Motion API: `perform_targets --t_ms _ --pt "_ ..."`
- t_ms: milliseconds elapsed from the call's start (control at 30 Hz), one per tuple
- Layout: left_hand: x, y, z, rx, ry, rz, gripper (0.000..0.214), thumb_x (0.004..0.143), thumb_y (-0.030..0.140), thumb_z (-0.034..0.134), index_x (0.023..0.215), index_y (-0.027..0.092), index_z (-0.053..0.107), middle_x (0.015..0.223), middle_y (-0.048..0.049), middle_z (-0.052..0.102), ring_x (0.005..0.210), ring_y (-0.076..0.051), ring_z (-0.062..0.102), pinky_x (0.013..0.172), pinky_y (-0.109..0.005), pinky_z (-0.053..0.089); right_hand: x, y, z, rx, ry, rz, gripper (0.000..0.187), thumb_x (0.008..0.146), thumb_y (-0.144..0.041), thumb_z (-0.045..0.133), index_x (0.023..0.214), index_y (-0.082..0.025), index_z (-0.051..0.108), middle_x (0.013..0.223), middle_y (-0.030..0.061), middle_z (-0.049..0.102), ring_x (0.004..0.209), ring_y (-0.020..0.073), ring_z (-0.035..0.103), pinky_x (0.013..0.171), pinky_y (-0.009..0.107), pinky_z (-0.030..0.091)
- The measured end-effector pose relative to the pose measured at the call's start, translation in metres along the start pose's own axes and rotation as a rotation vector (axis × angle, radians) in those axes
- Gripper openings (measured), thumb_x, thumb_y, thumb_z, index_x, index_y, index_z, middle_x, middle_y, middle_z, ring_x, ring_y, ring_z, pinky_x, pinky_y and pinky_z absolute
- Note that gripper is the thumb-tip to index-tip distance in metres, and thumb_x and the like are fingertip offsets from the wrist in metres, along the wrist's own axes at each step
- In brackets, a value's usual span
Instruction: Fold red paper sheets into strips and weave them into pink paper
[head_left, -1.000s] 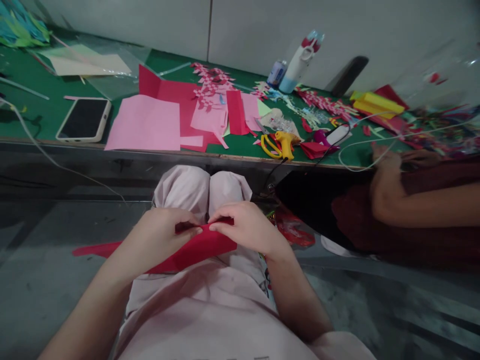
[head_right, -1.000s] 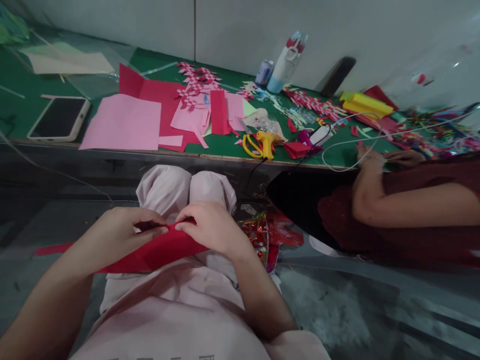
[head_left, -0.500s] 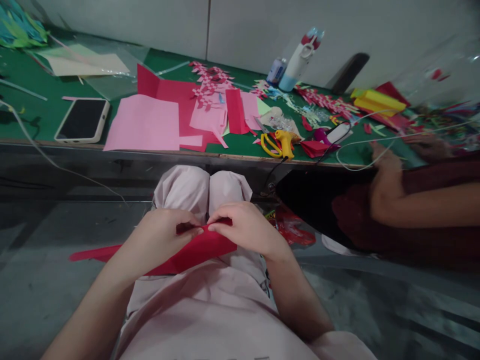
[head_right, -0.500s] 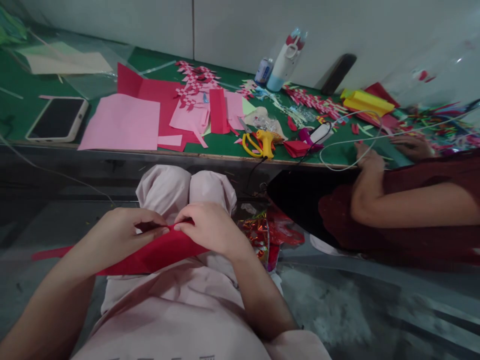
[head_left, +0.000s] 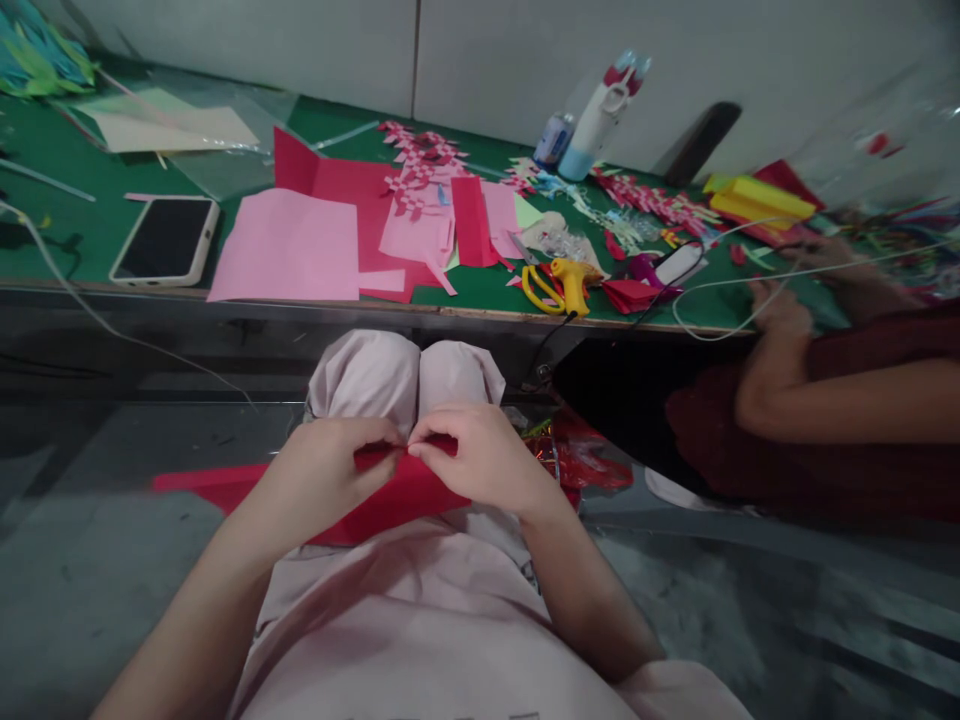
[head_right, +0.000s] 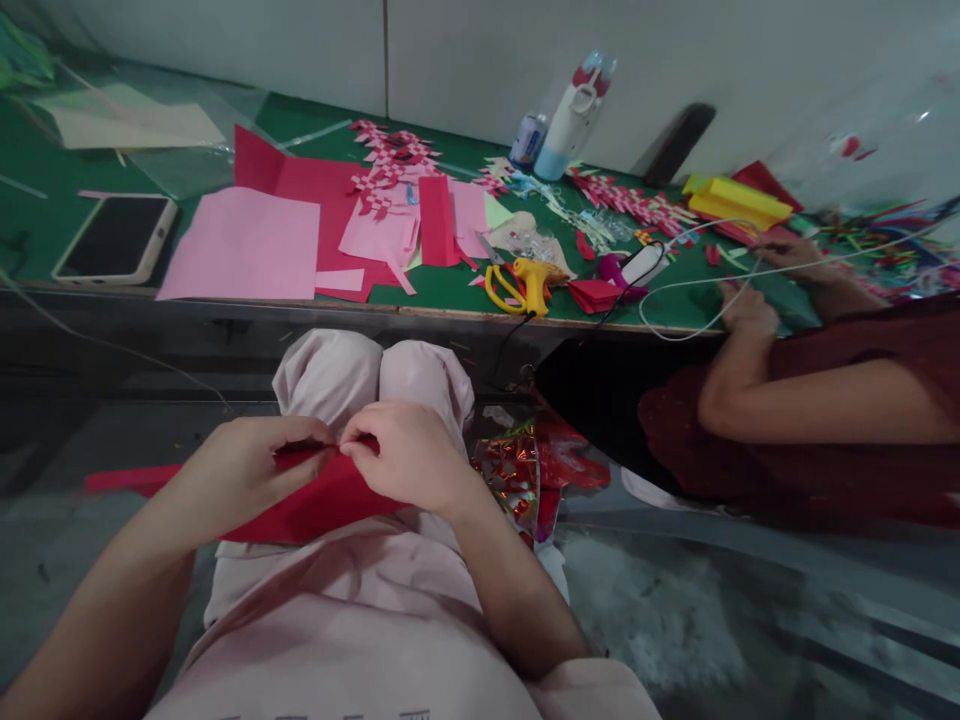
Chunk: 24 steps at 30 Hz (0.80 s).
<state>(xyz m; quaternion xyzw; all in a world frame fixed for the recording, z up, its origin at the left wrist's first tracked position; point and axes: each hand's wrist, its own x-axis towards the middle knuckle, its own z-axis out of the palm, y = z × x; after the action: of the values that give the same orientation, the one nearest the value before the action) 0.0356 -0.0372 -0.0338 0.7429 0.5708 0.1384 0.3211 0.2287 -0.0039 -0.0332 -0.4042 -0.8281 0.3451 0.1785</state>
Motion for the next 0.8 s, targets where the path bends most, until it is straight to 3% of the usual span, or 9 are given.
perform_targets --t_ms 400,800 --pt "-0.008 -0.005 -0.012 0.064 -0.007 -0.055 0.027 0.086 0.036 0.045 0.092 0.025 0.069 0.091 -0.0002 0.075 0.079 -0.019 0.067 0.067 -0.027 0.044 -0.011 0.013 -0.008 0.163 0.085 0.098 0.011 0.081 -0.018 0.064 0.086 -0.02 0.073 0.088 0.0009 0.074 0.079 0.0128 0.065 0.075 0.023 0.046" --pt "-0.001 0.006 -0.002 0.038 0.024 -0.047 0.031 0.087 0.04 0.048 0.096 0.027 0.074 0.097 -0.0001 0.076 0.086 -0.02 0.07 0.071 -0.027 0.047 -0.01 0.007 -0.001 0.198 0.052 0.101 0.011 0.081 -0.018 0.063 0.085 -0.018 0.074 0.086 0.0018 0.074 0.079 0.0129 0.065 0.074 0.023 0.046"
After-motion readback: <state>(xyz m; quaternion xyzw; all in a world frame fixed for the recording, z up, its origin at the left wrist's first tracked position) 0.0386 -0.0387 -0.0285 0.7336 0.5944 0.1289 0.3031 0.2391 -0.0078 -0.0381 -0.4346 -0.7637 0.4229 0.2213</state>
